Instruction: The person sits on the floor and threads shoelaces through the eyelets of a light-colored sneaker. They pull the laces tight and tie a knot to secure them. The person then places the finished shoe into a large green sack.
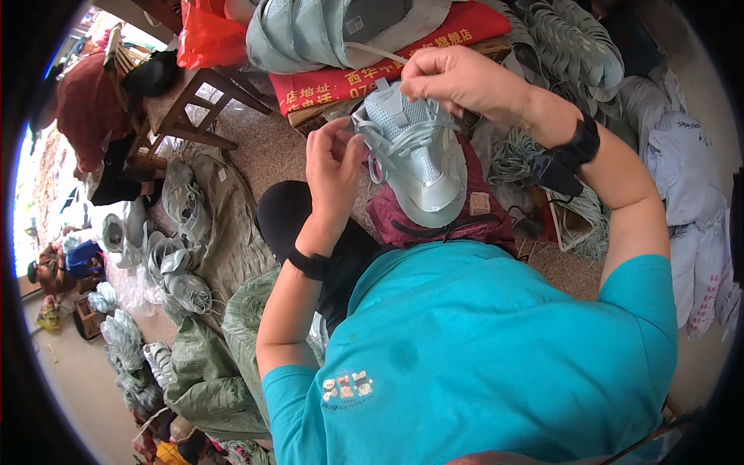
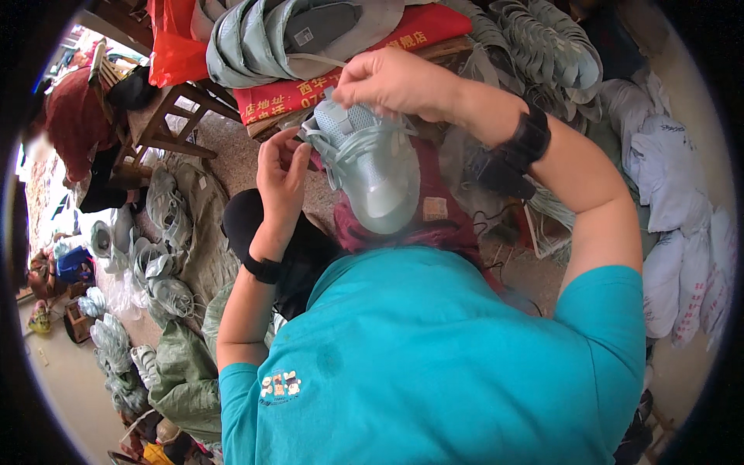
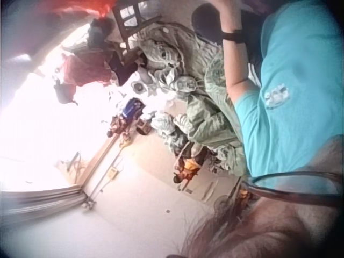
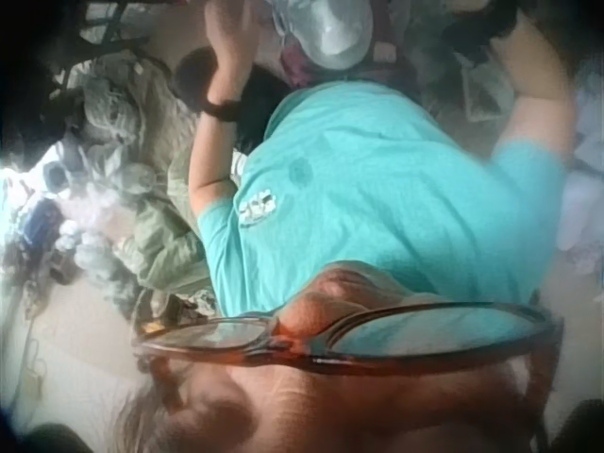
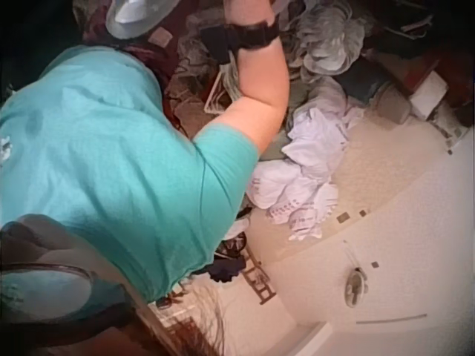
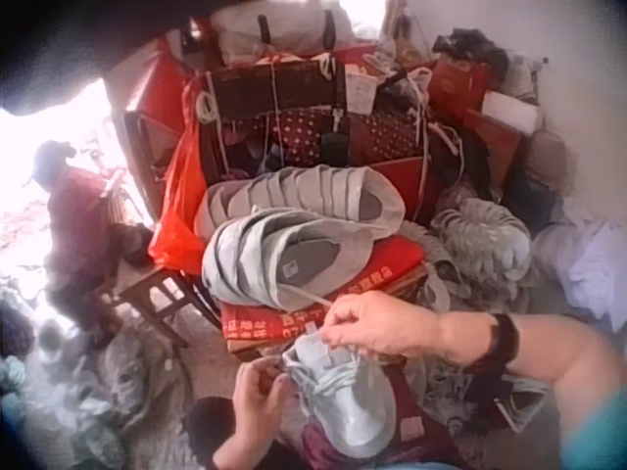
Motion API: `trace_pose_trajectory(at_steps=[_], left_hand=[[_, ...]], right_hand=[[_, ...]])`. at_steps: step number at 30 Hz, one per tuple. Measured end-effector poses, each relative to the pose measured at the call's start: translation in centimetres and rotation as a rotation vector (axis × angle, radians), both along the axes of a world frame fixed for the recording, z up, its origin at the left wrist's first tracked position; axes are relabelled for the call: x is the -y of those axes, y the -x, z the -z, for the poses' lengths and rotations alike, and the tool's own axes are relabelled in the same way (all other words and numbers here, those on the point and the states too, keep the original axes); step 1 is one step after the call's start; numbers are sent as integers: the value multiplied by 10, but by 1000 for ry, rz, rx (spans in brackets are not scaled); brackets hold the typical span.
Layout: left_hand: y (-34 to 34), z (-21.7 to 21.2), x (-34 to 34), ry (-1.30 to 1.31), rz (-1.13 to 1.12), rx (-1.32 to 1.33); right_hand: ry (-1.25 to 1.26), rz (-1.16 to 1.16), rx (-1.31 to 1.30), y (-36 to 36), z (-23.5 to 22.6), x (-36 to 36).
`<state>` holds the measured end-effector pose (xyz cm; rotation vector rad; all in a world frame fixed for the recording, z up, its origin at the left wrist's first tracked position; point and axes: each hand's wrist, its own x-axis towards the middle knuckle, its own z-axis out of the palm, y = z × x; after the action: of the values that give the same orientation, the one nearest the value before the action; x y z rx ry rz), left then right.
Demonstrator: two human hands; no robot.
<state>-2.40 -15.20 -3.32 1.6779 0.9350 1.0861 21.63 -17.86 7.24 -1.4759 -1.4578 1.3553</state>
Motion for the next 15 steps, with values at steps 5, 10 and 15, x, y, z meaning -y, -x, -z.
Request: trace_pose_trajectory(at_steps=[5,10,15], left_hand=[[-9,-29,-5,-239,72,-261],[-4,-43,-19,-741,36,-488],[9,-49,-13,-565,135,-678]], right_hand=[[-458,-193,817,6,16,16],[-912,-168,1084,12,21,18],[-843,-181,1007,25,35,22]])
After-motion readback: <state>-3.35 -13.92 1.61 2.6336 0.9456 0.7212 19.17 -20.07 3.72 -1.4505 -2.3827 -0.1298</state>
